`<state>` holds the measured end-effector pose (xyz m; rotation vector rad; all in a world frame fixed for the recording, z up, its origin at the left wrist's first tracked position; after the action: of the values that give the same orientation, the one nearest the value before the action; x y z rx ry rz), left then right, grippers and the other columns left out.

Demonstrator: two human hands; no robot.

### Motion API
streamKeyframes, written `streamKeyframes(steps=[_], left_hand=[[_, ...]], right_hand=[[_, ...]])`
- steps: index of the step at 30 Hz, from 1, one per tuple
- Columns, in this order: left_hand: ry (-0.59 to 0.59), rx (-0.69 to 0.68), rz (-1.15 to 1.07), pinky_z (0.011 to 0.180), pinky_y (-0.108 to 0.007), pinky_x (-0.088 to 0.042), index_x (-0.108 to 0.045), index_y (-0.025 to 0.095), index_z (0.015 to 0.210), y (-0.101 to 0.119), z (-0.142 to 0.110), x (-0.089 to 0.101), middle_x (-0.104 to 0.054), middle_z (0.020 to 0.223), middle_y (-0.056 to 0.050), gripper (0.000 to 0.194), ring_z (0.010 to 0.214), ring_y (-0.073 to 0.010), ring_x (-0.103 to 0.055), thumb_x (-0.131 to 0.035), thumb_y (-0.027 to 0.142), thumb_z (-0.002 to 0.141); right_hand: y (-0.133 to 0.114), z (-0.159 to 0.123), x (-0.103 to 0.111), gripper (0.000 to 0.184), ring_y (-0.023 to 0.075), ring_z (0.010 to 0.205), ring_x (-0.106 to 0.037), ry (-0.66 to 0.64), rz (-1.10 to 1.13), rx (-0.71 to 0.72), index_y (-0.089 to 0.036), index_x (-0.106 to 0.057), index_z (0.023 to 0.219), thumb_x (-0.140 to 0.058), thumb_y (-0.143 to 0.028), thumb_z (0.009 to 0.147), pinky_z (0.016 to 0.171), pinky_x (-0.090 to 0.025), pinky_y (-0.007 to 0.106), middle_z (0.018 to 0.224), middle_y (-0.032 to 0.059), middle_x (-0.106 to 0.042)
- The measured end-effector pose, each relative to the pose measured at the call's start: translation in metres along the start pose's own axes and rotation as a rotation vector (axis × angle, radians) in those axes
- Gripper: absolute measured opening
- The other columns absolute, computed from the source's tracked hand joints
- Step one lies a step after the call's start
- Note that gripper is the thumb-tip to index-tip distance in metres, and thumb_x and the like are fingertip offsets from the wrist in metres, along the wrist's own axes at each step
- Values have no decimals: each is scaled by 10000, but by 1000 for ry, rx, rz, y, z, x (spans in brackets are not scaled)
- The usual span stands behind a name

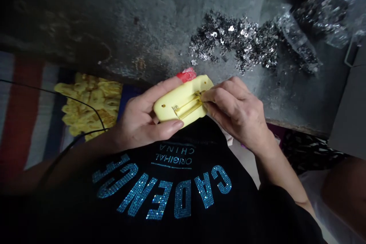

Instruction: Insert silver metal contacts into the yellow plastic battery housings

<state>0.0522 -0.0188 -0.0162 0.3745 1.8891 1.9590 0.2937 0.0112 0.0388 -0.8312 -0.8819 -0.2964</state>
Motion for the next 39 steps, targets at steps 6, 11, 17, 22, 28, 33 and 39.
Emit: streamKeyframes(steps=[6,11,17,22,28,33,39], left_hand=[[10,23,-115,1357,-495,-549,-479,372,1764,0,-2,-4,-437,1868,34,796,1709,-390,-456,-785,244,1041],[24,19,-135,1377,-501,-516,-485,331,1763,-3,-1,-2,-435,1869,10,793,1713,-387,-447,-797,266,1037],[41,4,-97,1364,-476,-529,-503,288,1750,2,0,-3,-518,1821,-20,785,1660,-365,-537,-802,290,1024],[67,-194,267,1220,-495,-658,-530,258,1713,8,5,-7,-668,1682,-81,786,1449,-356,-728,-786,259,970],[-9,-298,622,1131,-390,-678,-489,221,1719,12,13,-17,-789,1366,-102,778,1222,-273,-797,-718,209,976],[-98,-262,462,1167,-389,-664,-381,281,1802,8,16,-17,-688,1596,-131,971,1338,-294,-757,-866,293,960],[-87,158,166,903,-383,-747,-625,305,1665,8,22,-11,-734,1368,-111,1020,1180,-308,-782,-1059,395,746]], right_hand=[[-11,4,2,166,222,921,-706,-80,-199,78,-229,-754,1193,-709,-137,1061,825,-611,371,1037,53,-807],[-17,0,1,244,218,938,-709,-80,-248,95,-240,-747,1279,-686,-132,1069,828,-612,370,1107,56,-826],[-13,-13,-3,219,239,932,-764,88,-89,-92,-320,-795,1201,-727,-175,1051,867,-640,427,1082,32,-841],[18,-15,-16,385,241,1085,-776,61,271,-386,-288,-768,1318,-875,-438,981,838,-653,382,1275,67,-800],[39,-10,-25,539,203,1076,-774,16,451,-417,-248,-721,1366,-907,-483,918,830,-650,317,1321,69,-778],[42,-19,-34,508,190,1059,-758,118,477,-403,-240,-706,1355,-886,-376,900,882,-643,337,1269,52,-774],[36,-32,-41,512,228,1058,-742,307,313,-316,-306,-671,1424,-843,-336,942,885,-657,410,1266,49,-756]])
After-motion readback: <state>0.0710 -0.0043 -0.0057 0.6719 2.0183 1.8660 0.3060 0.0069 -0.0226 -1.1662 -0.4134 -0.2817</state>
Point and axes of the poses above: each hand's wrist, its own z-axis towards the middle knuckle, its own x-axis out of the back of the hand, y = z × x, the point moved 2 cm from there along z, towards the middle knuckle
